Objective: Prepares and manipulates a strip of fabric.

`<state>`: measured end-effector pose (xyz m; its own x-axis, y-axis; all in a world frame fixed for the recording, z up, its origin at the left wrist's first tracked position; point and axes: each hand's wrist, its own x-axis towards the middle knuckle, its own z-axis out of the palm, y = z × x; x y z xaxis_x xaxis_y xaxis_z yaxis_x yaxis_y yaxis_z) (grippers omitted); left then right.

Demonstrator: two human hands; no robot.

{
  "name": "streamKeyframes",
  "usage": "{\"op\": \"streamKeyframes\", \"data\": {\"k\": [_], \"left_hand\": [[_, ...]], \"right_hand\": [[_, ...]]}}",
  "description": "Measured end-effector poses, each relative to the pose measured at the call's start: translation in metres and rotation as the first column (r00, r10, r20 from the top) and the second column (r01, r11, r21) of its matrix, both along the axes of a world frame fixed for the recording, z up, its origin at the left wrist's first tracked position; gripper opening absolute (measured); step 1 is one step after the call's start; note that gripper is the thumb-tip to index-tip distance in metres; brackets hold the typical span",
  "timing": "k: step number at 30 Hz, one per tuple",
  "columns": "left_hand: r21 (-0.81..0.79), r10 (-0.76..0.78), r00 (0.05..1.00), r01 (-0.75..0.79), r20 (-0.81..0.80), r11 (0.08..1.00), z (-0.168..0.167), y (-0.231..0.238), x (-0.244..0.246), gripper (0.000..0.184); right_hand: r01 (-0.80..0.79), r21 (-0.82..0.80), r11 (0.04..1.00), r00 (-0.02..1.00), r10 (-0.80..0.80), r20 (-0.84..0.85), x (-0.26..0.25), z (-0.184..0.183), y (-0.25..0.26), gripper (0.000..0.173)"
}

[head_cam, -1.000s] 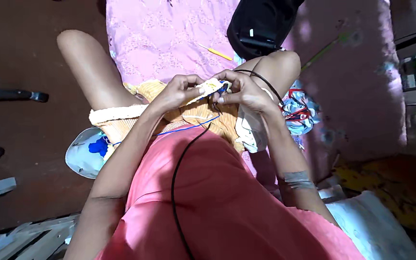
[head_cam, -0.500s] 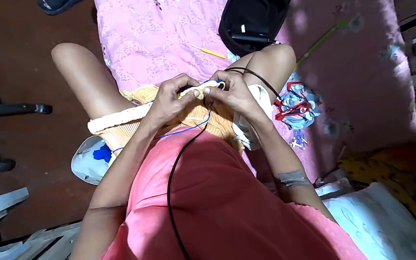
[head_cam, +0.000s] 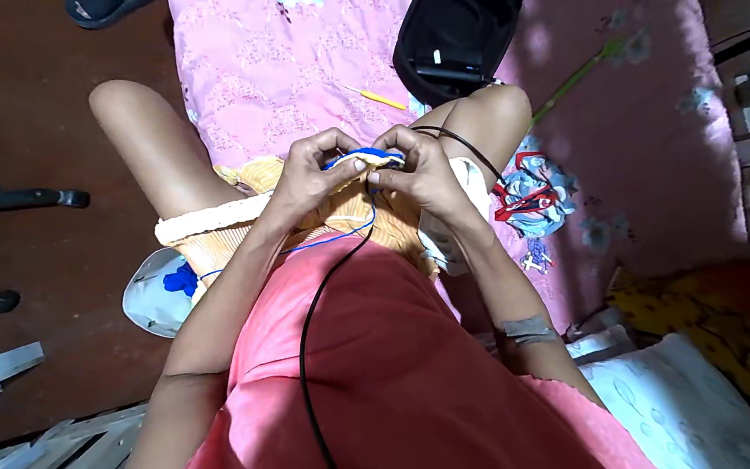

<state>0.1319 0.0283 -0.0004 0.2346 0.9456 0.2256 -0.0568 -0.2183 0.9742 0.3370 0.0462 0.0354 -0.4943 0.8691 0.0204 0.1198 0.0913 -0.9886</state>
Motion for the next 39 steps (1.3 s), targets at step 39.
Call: {"op": "streamKeyframes", "data": {"k": [39], "left_hand": [[0.073, -0.113, 0.969, 0.132, -0.219, 0.989, 0.014, 0.003, -0.011, 0.023]], "right_hand": [[-0.05, 0.478, 0.877, 0.977, -0.055, 0.204, 0.019, 0.008, -0.004, 0.014]]}}
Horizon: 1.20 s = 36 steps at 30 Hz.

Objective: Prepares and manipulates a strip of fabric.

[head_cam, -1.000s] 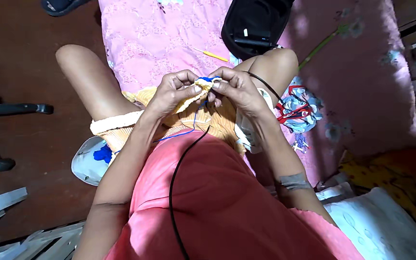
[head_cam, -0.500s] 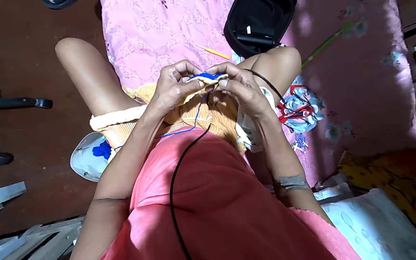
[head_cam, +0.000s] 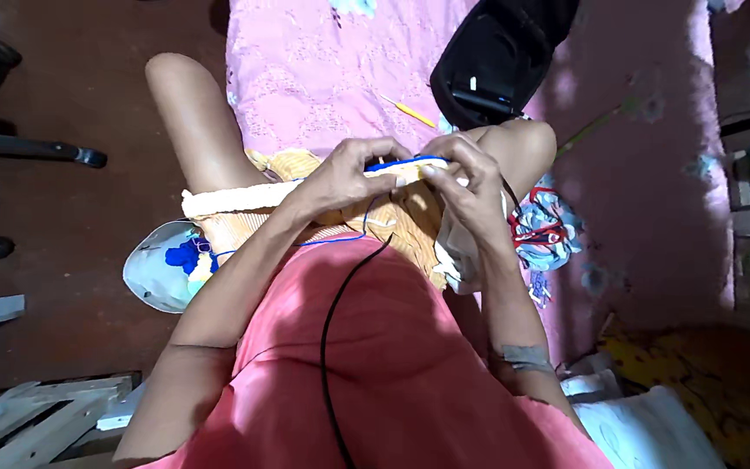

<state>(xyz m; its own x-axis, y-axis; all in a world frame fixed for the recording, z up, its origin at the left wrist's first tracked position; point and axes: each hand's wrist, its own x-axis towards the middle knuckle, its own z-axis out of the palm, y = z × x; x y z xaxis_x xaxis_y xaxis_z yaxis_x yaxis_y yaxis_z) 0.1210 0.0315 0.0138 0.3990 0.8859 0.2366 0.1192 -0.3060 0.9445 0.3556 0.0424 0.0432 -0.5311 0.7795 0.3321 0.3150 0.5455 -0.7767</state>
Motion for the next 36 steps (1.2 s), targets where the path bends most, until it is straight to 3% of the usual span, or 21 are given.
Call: {"op": "streamKeyframes", "data": {"k": [3, 7, 10, 12, 14, 16, 18, 21, 27, 36], "left_hand": [[-0.102, -0.122, 0.921, 0.09, -0.371, 0.991, -0.001, -0.003, -0.04, 0.044], [-0.373, -0.197, 0.763, -0.062, -0.616, 0.926, -0.023, -0.027, -0.113, 0.03], [-0.215, -0.028, 0.703, -0.179, -0.711, 0.96, -0.037, -0.063, -0.145, 0.025], [-0.023, 0.195, 0.695, -0.291, -0.692, 0.956, -0.045, -0.09, -0.151, 0.031], [0.13, 0.399, 0.639, -0.426, -0.657, 0.895, -0.066, -0.111, -0.161, 0.037], [0.15, 0.549, 0.622, -0.575, -0.559, 0.804, -0.081, -0.126, -0.167, 0.039], [0.07, 0.636, 0.626, -0.686, -0.451, 0.725, -0.083, -0.138, -0.167, 0.031], [-0.005, 0.683, 0.63, -0.737, -0.369, 0.676, -0.084, -0.148, -0.16, 0.024], [0.025, 0.748, 0.572, -0.789, -0.337, 0.614, -0.09, -0.153, -0.135, 0.03], [-0.025, 0.791, 0.596, -0.801, -0.138, 0.599, -0.093, -0.154, -0.144, 0.018]], "right_hand": [[0.088, -0.049, 0.995, 0.987, -0.094, -0.134, 0.036, 0.005, 0.011, 0.016], [0.29, -0.152, 0.945, 0.932, -0.315, -0.177, 0.098, -0.006, 0.016, 0.009], [0.402, -0.258, 0.879, 0.887, -0.444, -0.128, 0.125, -0.022, 0.011, 0.01], [0.475, -0.305, 0.826, 0.85, -0.52, -0.085, 0.132, -0.032, 0.006, 0.01], [0.511, -0.356, 0.783, 0.82, -0.568, -0.073, 0.135, -0.039, 0.002, 0.009], [0.508, -0.393, 0.766, 0.811, -0.579, -0.081, 0.136, -0.042, 0.002, 0.01], [0.493, -0.412, 0.766, 0.816, -0.572, -0.087, 0.134, -0.042, 0.002, 0.011], [0.48, -0.412, 0.774, 0.827, -0.556, -0.083, 0.134, -0.043, 0.004, 0.011], [0.486, -0.404, 0.775, 0.825, -0.559, -0.082, 0.135, -0.046, 0.001, 0.011], [0.469, -0.409, 0.783, 0.832, -0.547, -0.092, 0.138, -0.048, 0.001, 0.012]]}}
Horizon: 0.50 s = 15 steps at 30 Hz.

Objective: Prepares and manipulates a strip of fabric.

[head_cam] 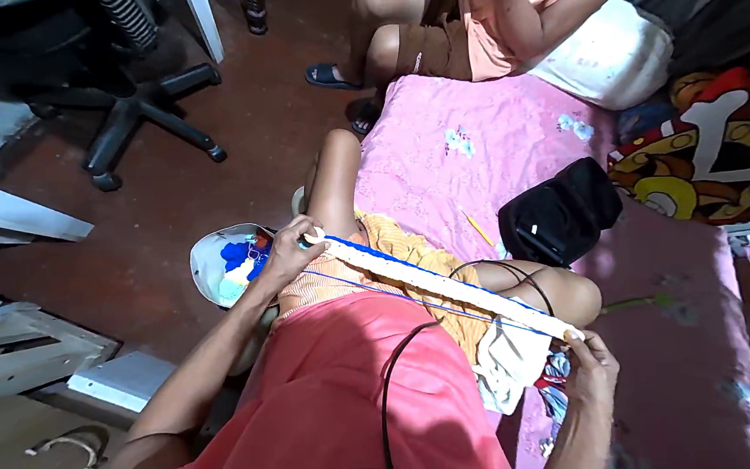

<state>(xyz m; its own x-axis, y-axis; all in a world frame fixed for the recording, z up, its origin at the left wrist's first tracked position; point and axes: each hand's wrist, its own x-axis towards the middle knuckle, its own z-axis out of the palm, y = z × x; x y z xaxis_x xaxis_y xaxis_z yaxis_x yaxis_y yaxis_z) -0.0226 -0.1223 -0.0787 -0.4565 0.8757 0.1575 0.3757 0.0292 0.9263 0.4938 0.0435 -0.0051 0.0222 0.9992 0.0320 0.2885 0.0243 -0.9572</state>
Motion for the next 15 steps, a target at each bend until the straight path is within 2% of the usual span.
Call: {"op": "streamKeyframes", "data": {"k": [5, 8, 11, 13, 15], "left_hand": [[-0.005, -0.025, 1.0, 0.025, 0.019, 1.0, -0.003, -0.005, -0.002, 0.011], [-0.039, 0.017, 0.977, -0.008, 0.214, 0.999, 0.012, -0.008, -0.001, 0.015], [-0.005, -0.005, 0.865, 0.009, 0.502, 1.0, 0.028, -0.014, -0.014, 0.019], [0.007, -0.024, 0.828, 0.025, 0.56, 1.0, 0.023, -0.017, -0.029, 0.019], [-0.058, 0.057, 0.858, -0.032, 0.51, 0.998, 0.013, -0.007, -0.037, 0.023]], "right_hand": [[-0.021, 0.013, 1.0, 0.997, 0.02, 0.074, -0.004, 0.004, -0.001, 0.01], [-0.055, 0.007, 0.998, 0.992, 0.054, 0.114, -0.006, 0.009, -0.006, 0.009], [-0.105, -0.024, 0.994, 0.991, 0.106, 0.077, -0.006, 0.014, -0.01, 0.013], [-0.113, -0.067, 0.991, 0.991, 0.117, 0.062, -0.009, 0.015, -0.014, 0.013], [-0.126, -0.098, 0.987, 0.989, 0.133, 0.071, -0.015, 0.014, -0.016, 0.013]]}}
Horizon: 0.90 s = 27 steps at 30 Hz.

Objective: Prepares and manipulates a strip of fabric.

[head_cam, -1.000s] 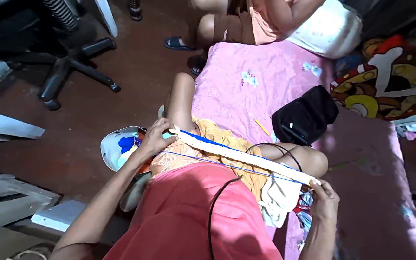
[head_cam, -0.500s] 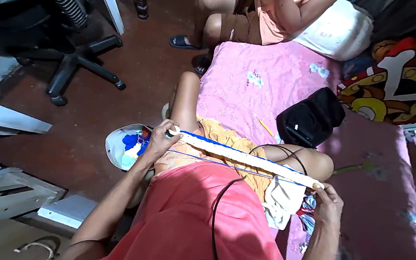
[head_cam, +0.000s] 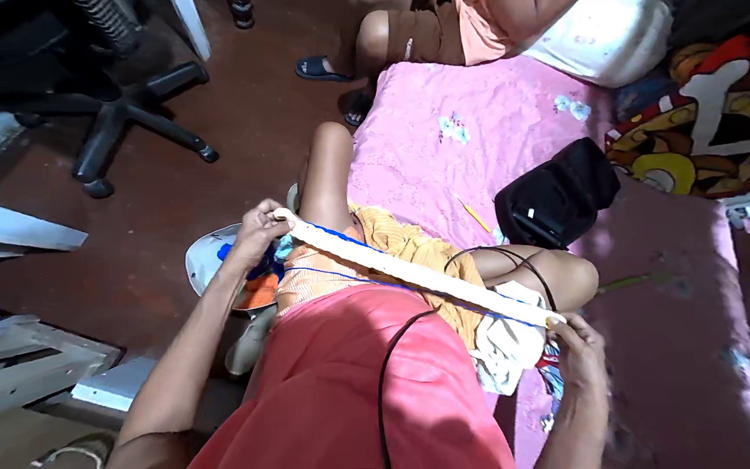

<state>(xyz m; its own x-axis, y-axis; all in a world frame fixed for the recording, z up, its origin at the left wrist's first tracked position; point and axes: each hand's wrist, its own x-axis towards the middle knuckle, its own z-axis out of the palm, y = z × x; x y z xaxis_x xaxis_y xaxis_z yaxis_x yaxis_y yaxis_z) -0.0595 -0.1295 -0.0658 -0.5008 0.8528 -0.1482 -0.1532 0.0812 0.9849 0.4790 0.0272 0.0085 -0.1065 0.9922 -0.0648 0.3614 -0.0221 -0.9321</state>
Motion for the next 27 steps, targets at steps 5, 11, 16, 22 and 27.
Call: {"op": "streamKeyframes", "data": {"k": [5, 11, 16, 22, 27], "left_hand": [[-0.156, -0.073, 0.962, 0.032, -0.264, 0.987, -0.022, 0.005, 0.004, 0.042], [-0.094, -0.086, 0.968, 0.066, -0.236, 0.993, -0.018, 0.003, -0.004, 0.048], [-0.121, -0.031, 0.99, 0.015, -0.138, 0.993, -0.002, 0.027, -0.015, 0.048], [-0.265, -0.084, 0.965, 0.015, -0.249, 0.964, -0.012, 0.039, -0.011, 0.05], [-0.315, 0.019, 0.998, -0.035, -0.056, 0.948, 0.013, 0.047, -0.03, 0.054]], "right_hand": [[-0.016, -0.012, 1.0, 0.999, 0.017, 0.032, -0.011, -0.005, 0.002, 0.012], [0.006, 0.034, 0.999, 1.0, -0.006, -0.004, -0.017, 0.003, -0.002, 0.009], [0.0, -0.023, 1.0, 0.995, -0.002, -0.096, -0.022, 0.012, -0.001, 0.012], [-0.037, -0.042, 0.998, 0.985, 0.044, 0.166, -0.035, 0.001, 0.017, 0.009], [-0.078, -0.102, 0.992, 0.973, 0.098, 0.208, -0.043, 0.014, 0.032, 0.01]]}}
